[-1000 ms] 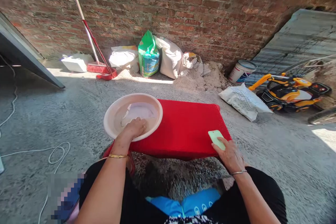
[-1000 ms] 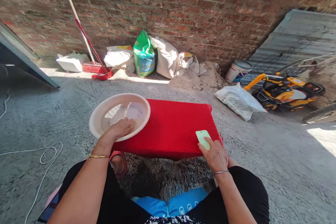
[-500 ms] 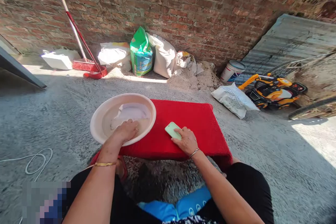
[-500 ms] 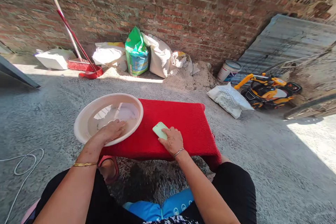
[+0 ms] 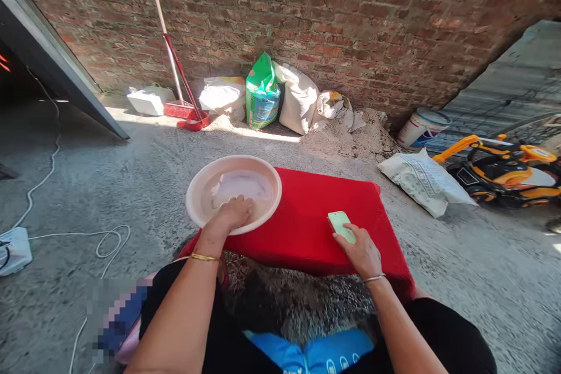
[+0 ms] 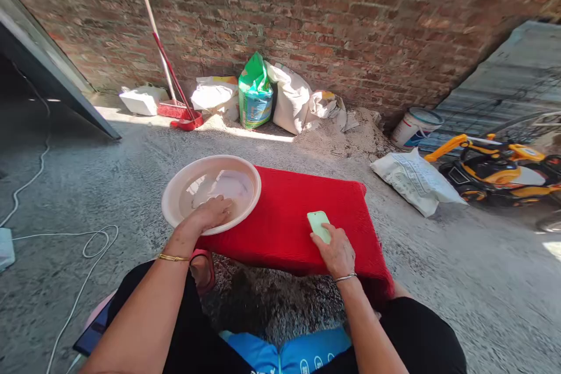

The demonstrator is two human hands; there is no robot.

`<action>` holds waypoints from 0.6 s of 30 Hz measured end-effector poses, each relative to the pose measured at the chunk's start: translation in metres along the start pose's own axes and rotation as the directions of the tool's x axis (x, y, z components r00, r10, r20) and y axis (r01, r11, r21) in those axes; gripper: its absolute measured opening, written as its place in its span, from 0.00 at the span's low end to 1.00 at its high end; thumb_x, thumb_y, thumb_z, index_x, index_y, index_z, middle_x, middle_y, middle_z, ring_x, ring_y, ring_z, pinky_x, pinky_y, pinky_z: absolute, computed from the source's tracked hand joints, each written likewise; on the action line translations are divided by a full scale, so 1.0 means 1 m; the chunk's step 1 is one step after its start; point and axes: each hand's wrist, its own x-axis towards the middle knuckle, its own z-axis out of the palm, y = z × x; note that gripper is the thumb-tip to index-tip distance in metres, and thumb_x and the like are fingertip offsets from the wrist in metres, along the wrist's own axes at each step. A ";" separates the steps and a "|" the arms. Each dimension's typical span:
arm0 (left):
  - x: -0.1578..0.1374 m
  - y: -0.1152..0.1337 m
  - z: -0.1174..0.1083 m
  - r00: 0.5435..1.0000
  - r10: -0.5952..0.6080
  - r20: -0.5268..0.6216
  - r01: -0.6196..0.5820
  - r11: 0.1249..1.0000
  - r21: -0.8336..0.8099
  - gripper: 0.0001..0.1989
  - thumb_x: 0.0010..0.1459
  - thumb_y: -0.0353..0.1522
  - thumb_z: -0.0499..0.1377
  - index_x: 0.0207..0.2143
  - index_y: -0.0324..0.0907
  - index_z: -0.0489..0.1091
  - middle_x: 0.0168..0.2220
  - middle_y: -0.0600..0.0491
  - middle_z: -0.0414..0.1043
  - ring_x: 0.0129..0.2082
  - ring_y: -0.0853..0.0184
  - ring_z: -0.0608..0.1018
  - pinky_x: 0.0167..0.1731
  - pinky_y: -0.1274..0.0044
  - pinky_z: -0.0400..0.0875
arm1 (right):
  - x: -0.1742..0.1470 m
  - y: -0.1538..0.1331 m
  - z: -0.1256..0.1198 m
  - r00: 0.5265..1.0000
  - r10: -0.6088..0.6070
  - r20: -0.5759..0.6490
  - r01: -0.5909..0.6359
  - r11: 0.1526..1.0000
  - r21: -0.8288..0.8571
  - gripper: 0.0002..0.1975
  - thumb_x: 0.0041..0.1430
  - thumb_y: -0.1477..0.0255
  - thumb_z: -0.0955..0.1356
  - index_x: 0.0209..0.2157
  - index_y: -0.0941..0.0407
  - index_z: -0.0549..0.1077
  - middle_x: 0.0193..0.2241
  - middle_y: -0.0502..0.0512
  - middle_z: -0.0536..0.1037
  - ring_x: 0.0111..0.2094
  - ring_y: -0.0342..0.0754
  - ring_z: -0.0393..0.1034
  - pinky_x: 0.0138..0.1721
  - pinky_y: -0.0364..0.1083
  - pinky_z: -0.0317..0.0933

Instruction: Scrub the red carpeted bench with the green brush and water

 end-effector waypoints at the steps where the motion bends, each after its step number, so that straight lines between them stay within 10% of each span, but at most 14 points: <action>1: 0.001 0.000 0.001 1.000 -0.006 0.003 0.006 1.000 -0.004 0.19 0.64 0.35 0.47 0.54 0.44 0.65 0.52 0.43 0.66 0.53 0.55 0.71 0.50 0.63 0.67 | 0.000 -0.022 0.007 0.997 -0.074 0.021 0.074 0.997 0.005 0.24 0.58 0.54 0.66 0.52 0.51 0.73 0.38 0.56 0.74 0.42 0.52 0.71 0.41 0.46 0.60; 5: 0.002 -0.002 0.005 1.000 0.006 -0.007 -0.006 1.000 -0.012 0.20 0.63 0.36 0.47 0.55 0.44 0.64 0.53 0.43 0.65 0.54 0.52 0.71 0.50 0.61 0.67 | 0.005 -0.103 0.032 0.963 -0.261 0.065 0.264 0.963 -0.050 0.22 0.59 0.56 0.68 0.51 0.51 0.74 0.39 0.57 0.74 0.42 0.51 0.70 0.43 0.45 0.58; 10: 0.002 -0.001 0.006 1.000 0.027 -0.015 -0.027 0.999 -0.021 0.20 0.63 0.36 0.47 0.55 0.44 0.64 0.54 0.42 0.65 0.55 0.51 0.70 0.50 0.60 0.67 | 0.017 -0.159 0.046 0.973 -0.200 0.119 0.213 0.971 -0.112 0.24 0.61 0.52 0.65 0.53 0.49 0.72 0.40 0.59 0.74 0.41 0.51 0.70 0.41 0.45 0.57; 14: 0.004 -0.001 0.006 1.000 0.014 -0.007 -0.014 1.000 -0.019 0.20 0.63 0.36 0.47 0.55 0.43 0.65 0.53 0.42 0.66 0.54 0.51 0.71 0.49 0.60 0.67 | 0.022 -0.143 0.041 0.963 -0.216 0.162 0.241 0.958 -0.154 0.25 0.60 0.52 0.65 0.54 0.48 0.71 0.42 0.59 0.73 0.43 0.52 0.70 0.43 0.46 0.58; 18: 0.005 -0.002 0.007 1.000 0.025 -0.010 -0.025 1.000 -0.019 0.20 0.63 0.36 0.47 0.54 0.43 0.65 0.52 0.41 0.66 0.53 0.51 0.71 0.49 0.60 0.67 | 0.031 -0.069 0.020 0.993 0.016 0.118 0.002 0.989 -0.149 0.27 0.61 0.51 0.64 0.57 0.48 0.68 0.44 0.60 0.73 0.45 0.54 0.71 0.43 0.48 0.61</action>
